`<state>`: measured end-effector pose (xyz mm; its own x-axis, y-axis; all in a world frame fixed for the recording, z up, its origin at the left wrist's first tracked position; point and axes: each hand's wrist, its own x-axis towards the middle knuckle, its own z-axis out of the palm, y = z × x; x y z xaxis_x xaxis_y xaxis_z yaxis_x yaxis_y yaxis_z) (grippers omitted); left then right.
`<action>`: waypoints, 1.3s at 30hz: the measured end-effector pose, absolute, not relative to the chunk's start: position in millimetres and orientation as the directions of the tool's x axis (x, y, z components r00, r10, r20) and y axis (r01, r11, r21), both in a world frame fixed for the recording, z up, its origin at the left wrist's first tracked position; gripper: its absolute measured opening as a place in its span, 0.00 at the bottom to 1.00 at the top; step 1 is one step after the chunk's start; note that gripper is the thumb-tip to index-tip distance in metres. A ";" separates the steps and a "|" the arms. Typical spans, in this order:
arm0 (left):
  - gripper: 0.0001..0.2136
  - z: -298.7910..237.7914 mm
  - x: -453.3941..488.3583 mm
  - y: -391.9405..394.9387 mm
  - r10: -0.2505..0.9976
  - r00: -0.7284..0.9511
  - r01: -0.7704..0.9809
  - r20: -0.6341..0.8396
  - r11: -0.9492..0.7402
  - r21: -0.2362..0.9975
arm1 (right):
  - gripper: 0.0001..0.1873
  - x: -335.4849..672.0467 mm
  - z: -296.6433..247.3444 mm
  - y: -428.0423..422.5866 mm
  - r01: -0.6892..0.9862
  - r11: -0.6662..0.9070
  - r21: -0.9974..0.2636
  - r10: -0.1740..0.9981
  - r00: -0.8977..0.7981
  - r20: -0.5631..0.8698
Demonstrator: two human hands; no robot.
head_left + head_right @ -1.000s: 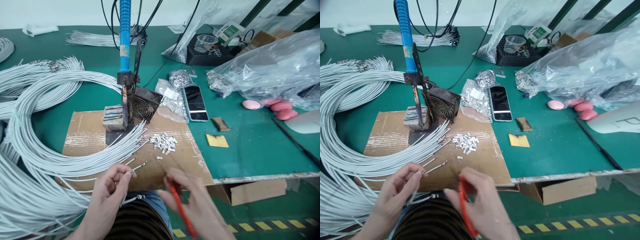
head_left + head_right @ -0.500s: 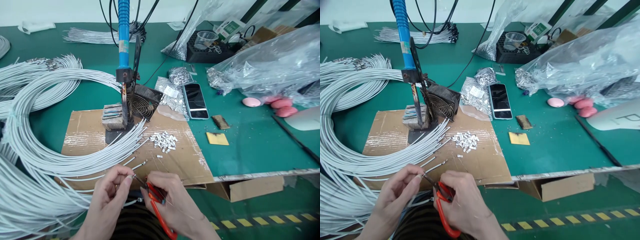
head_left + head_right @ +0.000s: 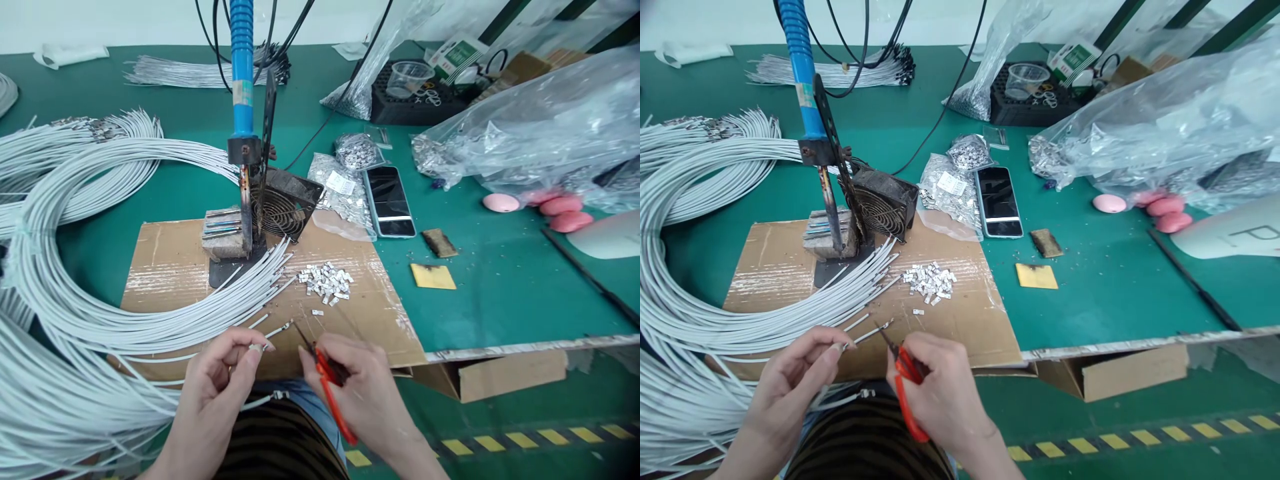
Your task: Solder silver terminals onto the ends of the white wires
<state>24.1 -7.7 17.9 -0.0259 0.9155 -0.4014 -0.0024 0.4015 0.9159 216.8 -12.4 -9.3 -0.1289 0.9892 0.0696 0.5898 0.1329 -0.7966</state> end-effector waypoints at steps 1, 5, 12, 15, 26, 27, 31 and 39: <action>0.12 17.1 24.3 -7.3 0.919 -0.027 -0.006 -0.394 0.394 0.919 | 0.24 220.4 -7.0 -11.8 0.605 0.122 -0.787 0.992 -0.110 0.068; 0.17 17.4 26.6 -6.3 0.915 -0.018 -0.041 -0.404 0.403 0.914 | 0.22 224.3 1.5 -10.4 0.627 0.143 -0.766 0.984 -0.175 0.040; 0.24 23.2 30.9 -6.2 0.896 -0.039 -0.040 -0.443 0.442 0.896 | 0.19 209.4 -1.7 -10.8 0.610 0.122 -0.783 0.959 -0.275 -0.065; 0.24 23.8 31.5 -6.4 0.892 -0.042 -0.044 -0.450 0.448 0.893 | 0.19 208.6 -4.1 -10.5 0.597 0.098 -0.796 0.957 -0.275 -0.088; 0.16 17.9 29.7 -8.6 0.916 -0.052 -0.061 -0.397 0.394 0.917 | 0.21 208.1 -12.0 -12.5 0.608 0.185 -0.772 0.966 -0.258 0.028; 0.15 17.6 29.6 -8.9 0.918 -0.053 -0.060 -0.393 0.390 0.919 | 0.21 206.5 -13.0 -12.4 0.613 0.189 -0.767 0.967 -0.253 0.036; 0.13 16.3 28.3 -9.0 0.923 -0.059 -0.050 -0.381 0.378 0.924 | 0.19 200.0 -17.1 -14.4 0.650 0.217 -0.728 0.969 -0.235 0.079; 0.18 9.7 22.0 -4.2 0.886 0.037 -0.114 -0.462 0.463 0.879 | 0.26 324.2 7.7 11.3 0.867 -0.234 -0.440 0.927 0.336 0.168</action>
